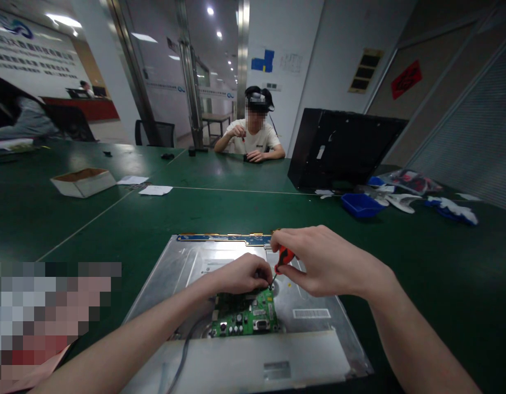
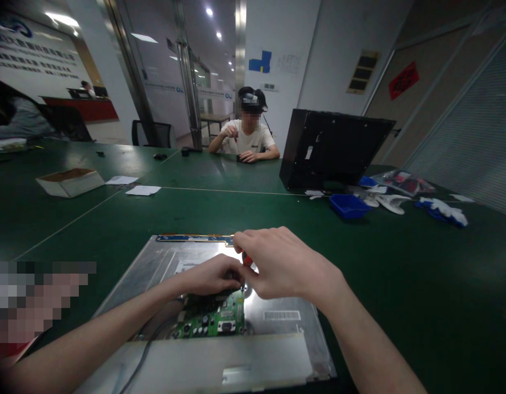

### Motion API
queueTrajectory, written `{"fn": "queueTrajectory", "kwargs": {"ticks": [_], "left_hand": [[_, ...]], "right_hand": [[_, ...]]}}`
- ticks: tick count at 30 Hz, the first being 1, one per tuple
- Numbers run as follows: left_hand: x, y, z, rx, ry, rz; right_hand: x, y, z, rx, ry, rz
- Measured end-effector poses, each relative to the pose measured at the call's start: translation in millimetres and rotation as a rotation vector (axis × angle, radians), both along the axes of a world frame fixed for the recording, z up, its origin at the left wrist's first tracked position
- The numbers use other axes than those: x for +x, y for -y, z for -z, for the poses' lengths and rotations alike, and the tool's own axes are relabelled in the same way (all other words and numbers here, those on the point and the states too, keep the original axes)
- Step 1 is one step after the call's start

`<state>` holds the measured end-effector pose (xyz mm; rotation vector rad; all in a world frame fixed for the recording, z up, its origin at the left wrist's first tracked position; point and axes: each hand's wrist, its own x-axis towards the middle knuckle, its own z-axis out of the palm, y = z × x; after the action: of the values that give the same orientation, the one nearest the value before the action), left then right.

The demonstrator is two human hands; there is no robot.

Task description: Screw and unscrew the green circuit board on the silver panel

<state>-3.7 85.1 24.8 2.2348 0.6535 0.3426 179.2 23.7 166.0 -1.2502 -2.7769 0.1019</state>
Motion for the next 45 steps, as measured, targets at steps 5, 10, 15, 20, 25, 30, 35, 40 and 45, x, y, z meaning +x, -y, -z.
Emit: {"fn": "queueTrajectory", "kwargs": {"ticks": [5,10,15,20,25,30,35,40,45], "left_hand": [[0.5,0.9,-1.7,-0.012,-0.015,0.003],[0.8,1.2,-2.3,-0.011,-0.007,0.004],[0.6,0.3,-1.2,-0.001,-0.007,-0.001],[0.8,0.9,-2.9,-0.002,-0.017,0.002],[0.9,1.4,-2.8,-0.02,-0.009,0.01],[0.4,-0.4,0.9,-0.013,0.004,0.005],[0.5,-0.8,1.3,0.0,-0.005,0.011],[0.5,1.1,-1.9,-0.01,-0.006,0.006],[0.4,1.5,-2.2,-0.003,-0.004,0.0]], "right_hand": [[0.7,0.7,-0.6,0.001,0.007,-0.016],[-2.1,-0.9,1.8,0.085,0.083,0.032],[0.1,1.2,-0.8,0.012,0.017,-0.013],[0.9,1.0,-0.9,0.012,0.009,-0.031],[-2.5,-2.6,1.9,0.098,0.093,0.037],[-1.7,0.6,-0.8,0.033,0.063,0.031],[0.1,2.5,-1.1,0.01,0.027,-0.011],[-2.4,-1.2,1.8,0.074,0.057,0.019],[-2.3,0.4,-0.5,0.049,0.068,0.03]]}}
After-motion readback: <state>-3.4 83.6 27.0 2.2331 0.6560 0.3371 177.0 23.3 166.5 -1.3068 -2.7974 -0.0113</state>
